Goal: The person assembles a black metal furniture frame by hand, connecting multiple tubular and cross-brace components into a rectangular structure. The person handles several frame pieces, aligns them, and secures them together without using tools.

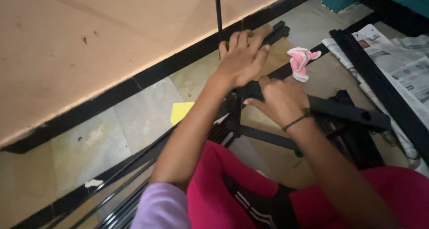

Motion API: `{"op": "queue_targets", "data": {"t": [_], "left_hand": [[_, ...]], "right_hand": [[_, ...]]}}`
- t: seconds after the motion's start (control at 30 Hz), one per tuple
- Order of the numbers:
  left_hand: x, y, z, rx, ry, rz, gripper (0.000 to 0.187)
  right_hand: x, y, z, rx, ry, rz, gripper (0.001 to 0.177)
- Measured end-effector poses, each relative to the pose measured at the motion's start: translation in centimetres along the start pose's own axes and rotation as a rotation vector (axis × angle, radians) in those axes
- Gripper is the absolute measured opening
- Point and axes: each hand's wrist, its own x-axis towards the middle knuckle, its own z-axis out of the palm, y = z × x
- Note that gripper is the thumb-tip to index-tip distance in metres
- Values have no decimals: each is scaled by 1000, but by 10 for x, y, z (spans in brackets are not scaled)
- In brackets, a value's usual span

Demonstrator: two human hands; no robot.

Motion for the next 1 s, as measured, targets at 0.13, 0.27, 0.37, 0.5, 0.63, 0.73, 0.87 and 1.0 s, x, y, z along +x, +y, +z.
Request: {"op": "queue_targets", "data": {"t": [0.13,0.27,0.37,0.5,0.63,0.73,0.87,1.0], "left_hand": [[4,7,-32,-34,137,56,53],[-6,14,-57,-62,229,86,44],[-31,5,-46,-241,335,88,37],[-85,-11,12,-883,736,-156,41],[-137,-19,88,-1195,627,-429,41],[-146,-19,134,-1058,395,-316,48],[-133,-15,163,-1089,427,-208,44],[-125,-15,163,-1144,351,-219,29]], "right_hand": [[1,-1,-3,-17,-6,-8,59],[1,0,-3,-37,25,-45,60],[1,-1,-2,35,-21,-3,59],[2,0,-3,-9,19,-18,65],[1,3,-5,54,15,-36,72],[2,5,-3,176,30,-106,71],[9,3,3,166,68,-199,70],[20,-9,10,121,42,-184,68]]}}
